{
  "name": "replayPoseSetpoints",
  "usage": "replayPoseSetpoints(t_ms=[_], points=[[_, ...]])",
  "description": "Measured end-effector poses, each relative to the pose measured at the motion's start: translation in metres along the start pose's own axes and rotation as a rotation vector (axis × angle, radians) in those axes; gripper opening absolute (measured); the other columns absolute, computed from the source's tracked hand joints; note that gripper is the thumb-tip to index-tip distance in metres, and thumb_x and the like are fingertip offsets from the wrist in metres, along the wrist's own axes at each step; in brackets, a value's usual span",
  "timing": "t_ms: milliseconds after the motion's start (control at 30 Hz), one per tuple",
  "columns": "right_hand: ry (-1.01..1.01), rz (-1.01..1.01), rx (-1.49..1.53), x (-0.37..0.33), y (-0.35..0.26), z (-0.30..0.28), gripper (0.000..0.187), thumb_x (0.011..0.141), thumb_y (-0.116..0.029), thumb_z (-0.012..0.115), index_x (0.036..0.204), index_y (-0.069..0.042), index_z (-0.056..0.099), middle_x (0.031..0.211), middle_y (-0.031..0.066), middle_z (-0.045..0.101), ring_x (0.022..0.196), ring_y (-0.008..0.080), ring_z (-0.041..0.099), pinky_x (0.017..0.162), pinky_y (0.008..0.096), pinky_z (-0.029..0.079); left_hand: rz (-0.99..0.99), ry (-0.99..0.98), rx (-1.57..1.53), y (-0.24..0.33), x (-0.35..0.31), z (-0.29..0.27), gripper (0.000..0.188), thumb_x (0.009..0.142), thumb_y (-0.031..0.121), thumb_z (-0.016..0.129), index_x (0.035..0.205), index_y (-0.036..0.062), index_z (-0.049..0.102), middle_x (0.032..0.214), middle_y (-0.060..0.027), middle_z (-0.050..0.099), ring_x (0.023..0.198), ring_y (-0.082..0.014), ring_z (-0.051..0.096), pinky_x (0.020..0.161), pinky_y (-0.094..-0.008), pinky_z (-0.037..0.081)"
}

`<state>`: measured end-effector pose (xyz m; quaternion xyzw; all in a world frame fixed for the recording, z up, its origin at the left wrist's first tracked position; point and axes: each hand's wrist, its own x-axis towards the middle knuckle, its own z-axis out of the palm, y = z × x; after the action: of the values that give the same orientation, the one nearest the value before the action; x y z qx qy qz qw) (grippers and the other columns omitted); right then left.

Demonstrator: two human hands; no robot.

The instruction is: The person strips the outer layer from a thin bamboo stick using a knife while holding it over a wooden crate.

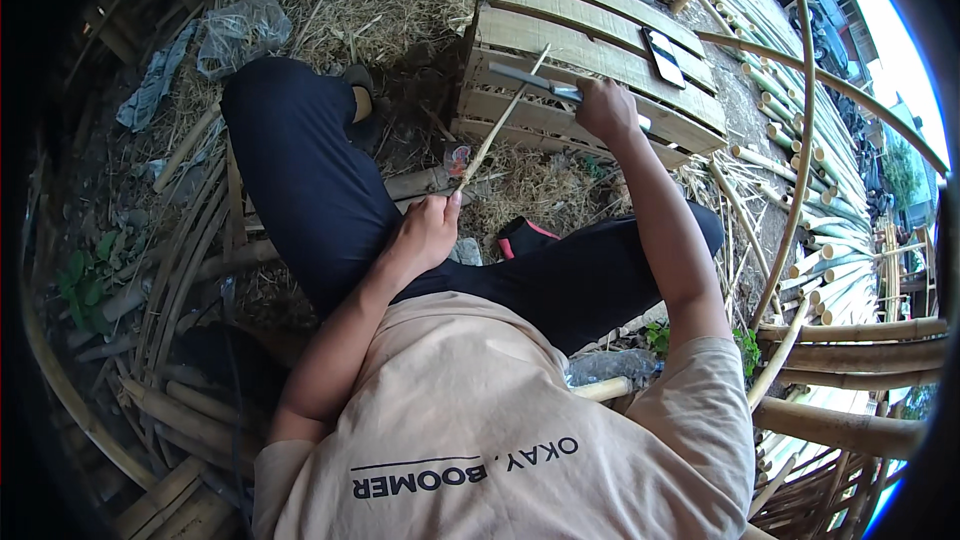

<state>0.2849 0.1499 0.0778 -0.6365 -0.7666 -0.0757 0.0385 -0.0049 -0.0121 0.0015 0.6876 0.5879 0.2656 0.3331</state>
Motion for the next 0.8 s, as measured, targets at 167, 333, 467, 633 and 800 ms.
replayPoseSetpoints(t_ms=[167,333,467,633,800], points=[[0.025,0.126,0.095,0.006,0.016,0.006,0.02,0.078,-0.014,0.064,0.096,-0.006,0.071,0.088,0.0259,0.07,0.085,0.0425,0.069,0.079,0.0506,0.056,0.011,-0.001,-0.008,0.0,-0.001,0.0,0.052,0.106,0.034,0.042,0.077,-0.0046,0.063,0.074,-0.0304,0.063,0.081,-0.0487,0.064,0.07,-0.0554,0.05],[0.0,0.083,0.051,0.004,0.013,0.011,0.025,0.078,-0.011,0.063,0.101,-0.01,0.072,0.091,0.0233,0.071,0.088,0.04,0.07,0.08,0.0478,0.057,0.004,-0.016,0.015,0.001,0.0,-0.001,0.051,0.105,0.034,0.043,0.079,-0.0047,0.063,0.075,-0.0303,0.063,0.081,-0.0489,0.064,0.07,-0.0555,0.049],[0.042,0.134,0.106,0.004,0.02,0.01,0.022,0.079,-0.012,0.062,0.098,-0.005,0.069,0.088,0.0251,0.07,0.083,0.0427,0.069,0.076,0.0503,0.056,0.007,-0.026,-0.008,0.001,-0.002,-0.003,0.05,0.106,0.033,0.042,0.079,-0.0052,0.061,0.074,-0.0302,0.062,0.079,-0.0488,0.063,0.068,-0.0548,0.048],[-0.02,-0.038,0.044,-0.011,-0.01,-0.005,0.025,0.075,-0.011,0.063,0.098,-0.009,0.071,0.088,0.0236,0.071,0.085,0.0411,0.07,0.079,0.0489,0.057,-0.02,-0.013,-0.007,0.001,-0.002,-0.002,0.05,0.105,0.033,0.043,0.08,-0.0048,0.063,0.075,-0.0307,0.064,0.081,-0.0487,0.064,0.07,-0.055,0.05],[-0.023,0.014,0.133,-0.005,-0.008,0.006,0.024,0.076,-0.012,0.062,0.097,-0.006,0.071,0.09,0.0254,0.071,0.087,0.0428,0.069,0.081,0.0494,0.057,0.0,-0.022,-0.001,0.005,-0.002,-0.005,0.049,0.105,0.032,0.043,0.08,-0.0051,0.063,0.077,-0.0307,0.064,0.081,-0.049,0.064,0.07,-0.0549,0.051]])
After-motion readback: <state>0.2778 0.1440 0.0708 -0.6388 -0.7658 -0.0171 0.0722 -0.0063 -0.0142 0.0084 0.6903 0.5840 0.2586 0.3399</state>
